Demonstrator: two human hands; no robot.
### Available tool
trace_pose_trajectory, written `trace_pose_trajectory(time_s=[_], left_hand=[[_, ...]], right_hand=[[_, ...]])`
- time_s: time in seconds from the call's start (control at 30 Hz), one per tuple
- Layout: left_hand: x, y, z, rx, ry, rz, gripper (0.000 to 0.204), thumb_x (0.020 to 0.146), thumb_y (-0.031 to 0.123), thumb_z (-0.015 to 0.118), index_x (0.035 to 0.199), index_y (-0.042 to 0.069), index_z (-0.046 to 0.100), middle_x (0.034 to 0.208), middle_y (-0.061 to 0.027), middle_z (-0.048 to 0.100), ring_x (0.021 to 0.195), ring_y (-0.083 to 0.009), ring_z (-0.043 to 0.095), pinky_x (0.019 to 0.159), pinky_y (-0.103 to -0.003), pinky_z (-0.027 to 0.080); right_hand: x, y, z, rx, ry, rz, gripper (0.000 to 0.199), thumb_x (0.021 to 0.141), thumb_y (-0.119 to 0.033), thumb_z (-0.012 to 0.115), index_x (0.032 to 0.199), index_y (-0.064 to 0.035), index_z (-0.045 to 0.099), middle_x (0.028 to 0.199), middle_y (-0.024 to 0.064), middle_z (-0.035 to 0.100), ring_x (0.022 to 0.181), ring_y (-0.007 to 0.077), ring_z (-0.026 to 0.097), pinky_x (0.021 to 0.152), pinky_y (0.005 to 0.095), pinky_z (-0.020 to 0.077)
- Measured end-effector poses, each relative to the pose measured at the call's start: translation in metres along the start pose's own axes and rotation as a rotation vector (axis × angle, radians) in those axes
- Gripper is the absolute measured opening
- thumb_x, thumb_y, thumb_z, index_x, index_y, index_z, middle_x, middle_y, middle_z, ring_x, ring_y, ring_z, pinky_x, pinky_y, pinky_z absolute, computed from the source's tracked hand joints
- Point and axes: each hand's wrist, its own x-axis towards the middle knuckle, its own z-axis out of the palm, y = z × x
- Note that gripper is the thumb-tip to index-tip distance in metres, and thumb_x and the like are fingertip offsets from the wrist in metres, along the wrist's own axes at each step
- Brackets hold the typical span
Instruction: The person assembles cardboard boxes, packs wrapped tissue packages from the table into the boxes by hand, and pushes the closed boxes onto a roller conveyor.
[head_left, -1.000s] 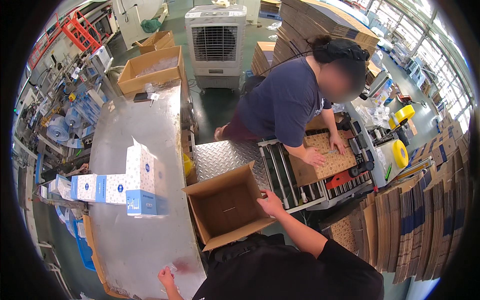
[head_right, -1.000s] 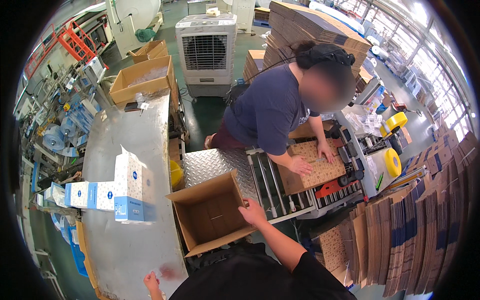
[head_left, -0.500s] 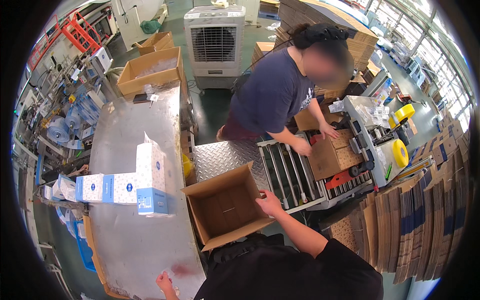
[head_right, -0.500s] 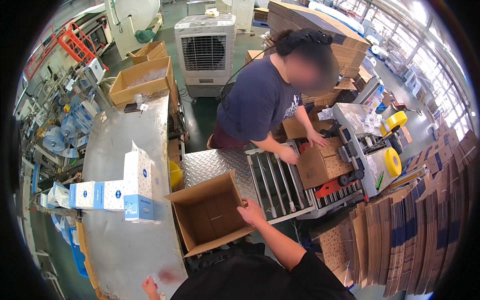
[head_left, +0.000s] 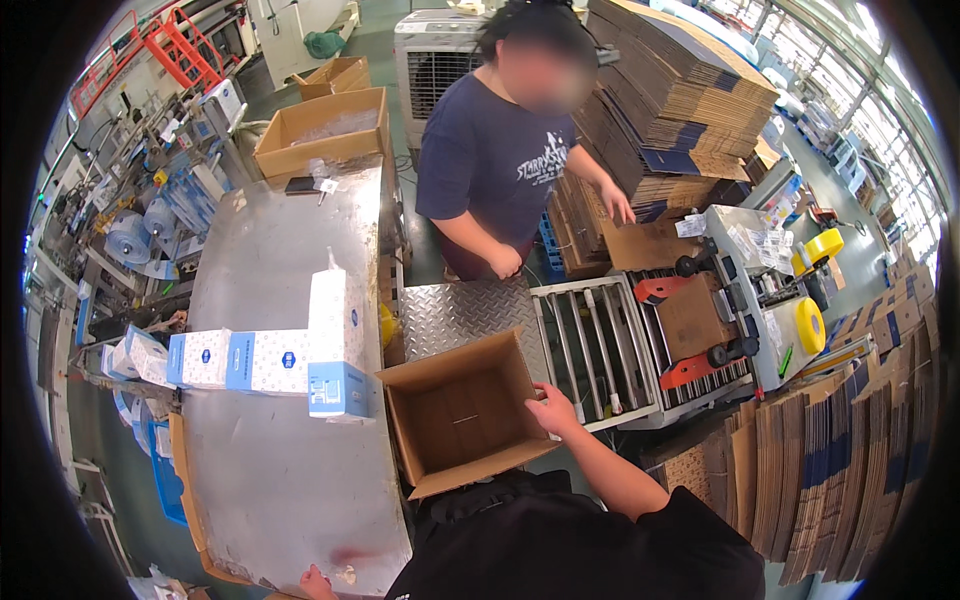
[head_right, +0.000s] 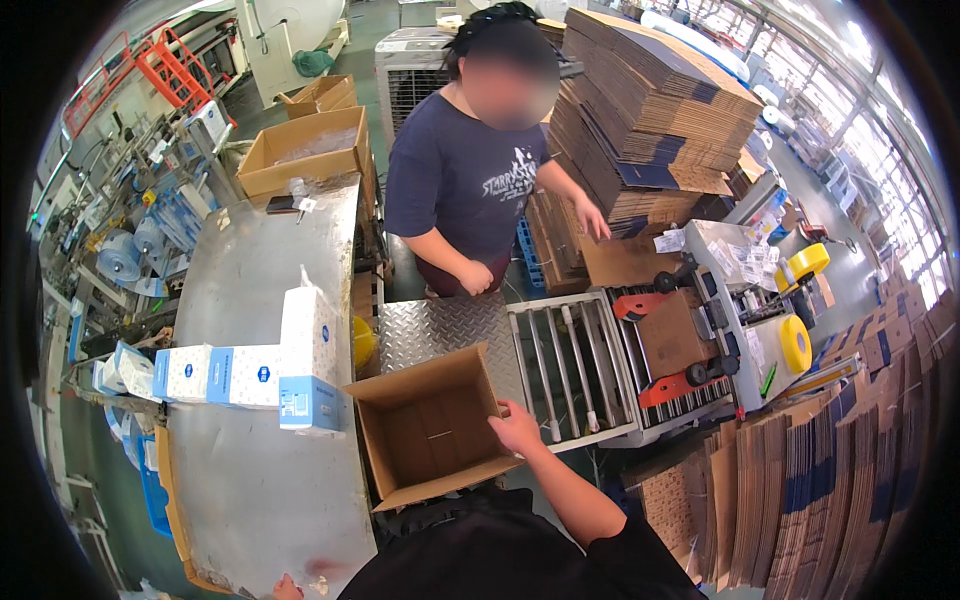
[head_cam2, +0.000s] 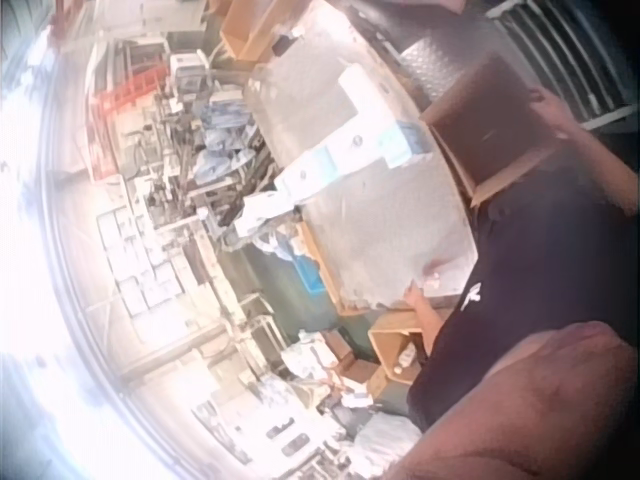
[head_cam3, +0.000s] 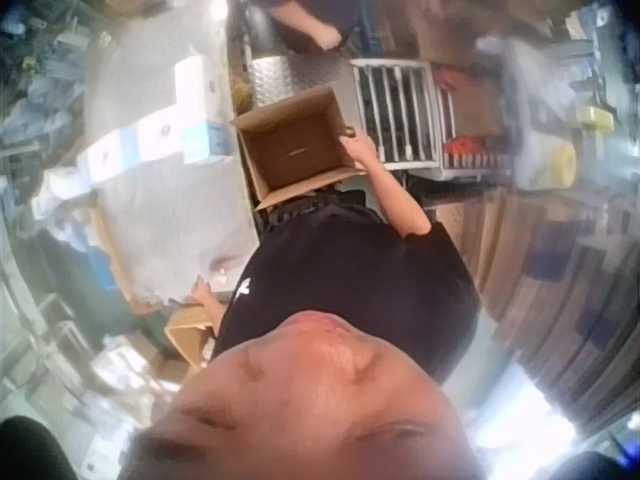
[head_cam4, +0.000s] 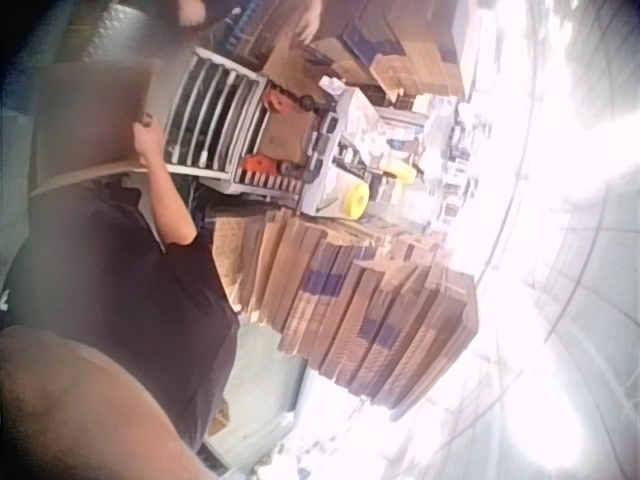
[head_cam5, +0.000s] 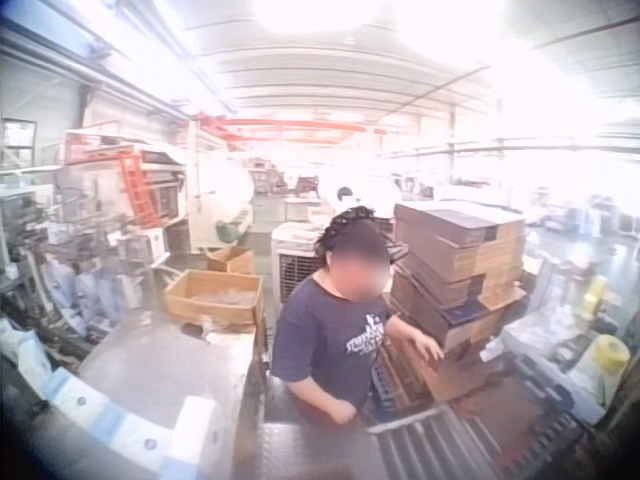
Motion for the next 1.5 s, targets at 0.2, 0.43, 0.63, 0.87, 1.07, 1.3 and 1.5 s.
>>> trace_pose_trajectory(time_s=[0.2, 0.43, 0.63, 0.87, 1.07, 1.3, 1.5], left_hand=[[-0.024, -0.015, 0.009, -0.179, 0.498, 0.091, 0.04, 0.087, 0.018, 0.069, 0.121, -0.003, 0.06, 0.103, -0.0185, 0.067, 0.093, -0.0315, 0.065, 0.086, -0.042, 0.054], [0.033, 0.045, -0.018, -0.643, 0.391, 0.041, 0.073, 0.083, 0.006, 0.072, 0.147, -0.001, 0.038, 0.143, -0.0241, 0.043, 0.126, -0.0365, 0.05, 0.107, -0.045, 0.044], [0.061, 0.303, -0.051, -0.523, 0.159, 0.466, 0.074, 0.083, 0.009, 0.073, 0.149, 0.005, 0.039, 0.144, -0.0189, 0.046, 0.133, -0.0339, 0.046, 0.112, -0.046, 0.038], [0.084, 0.49, -0.057, -0.191, 0.029, 0.851, 0.074, 0.082, 0.042, 0.077, 0.148, 0.023, 0.048, 0.158, -0.0154, 0.034, 0.149, -0.0429, 0.022, 0.115, -0.067, 0.023], [0.099, 0.528, -0.031, -0.213, -0.012, 0.901, 0.062, 0.079, 0.048, 0.078, 0.136, 0.029, 0.062, 0.166, -0.007, 0.023, 0.153, -0.045, 0.001, 0.106, -0.081, 0.023], [0.098, 0.464, -0.027, -0.08, -0.071, 1.081, 0.039, 0.079, 0.021, 0.078, 0.114, 0.01, 0.068, 0.161, -0.0167, 0.03, 0.147, -0.0472, 0.022, 0.116, -0.06, 0.028], [0.086, 0.403, 0.034, -1.43, -0.272, 0.191, 0.079, 0.092, 0.006, 0.067, 0.156, 0.002, 0.022, 0.153, -0.021, 0.038, 0.139, -0.0339, 0.041, 0.115, -0.047, 0.035]], right_hand=[[-0.003, -0.018, -0.014, -0.173, 0.211, -0.177, 0.076, 0.08, -0.035, 0.077, 0.143, -0.006, 0.047, 0.128, 0.0196, 0.057, 0.117, 0.038, 0.057, 0.101, 0.0445, 0.047], [0.013, -0.156, 0.01, -0.192, 0.377, -0.688, 0.061, 0.076, -0.015, 0.077, 0.132, -0.0042, 0.054, 0.124, 0.0197, 0.056, 0.119, 0.0397, 0.053, 0.103, 0.0484, 0.0423], [0.054, -0.263, 0.125, -0.129, 0.043, -0.649, 0.076, 0.078, -0.034, 0.081, 0.14, -0.0025, 0.049, 0.141, 0.0238, 0.046, 0.129, 0.0401, 0.049, 0.109, 0.0456, 0.0426], [0.058, -0.351, 0.21, -0.444, -0.011, -0.206, 0.124, 0.066, -0.033, 0.084, 0.162, -0.0161, 0.008, 0.144, 0.0306, 0.04, 0.125, 0.0424, 0.054, 0.1, 0.047, 0.0511], [0.178, -0.323, 0.152, 0.087, -0.116, -0.289, 0.116, 0.066, -0.014, 0.082, 0.16, -0.0063, 0.016, 0.14, 0.0262, 0.05, 0.122, 0.0372, 0.058, 0.1, 0.0401, 0.0501], [0.215, -0.346, 0.118, 0.601, -0.486, -0.144, 0.1, 0.071, 0.003, 0.071, 0.158, -0.0053, 0.024, 0.141, 0.0209, 0.053, 0.124, 0.0324, 0.057, 0.103, 0.041, 0.0477], [0.245, -0.346, 0.201, 0.283, -0.933, -0.176, 0.108, 0.066, -0.012, 0.077, 0.16, -0.0048, 0.024, 0.148, 0.0229, 0.048, 0.13, 0.0331, 0.051, 0.11, 0.039, 0.0416]])
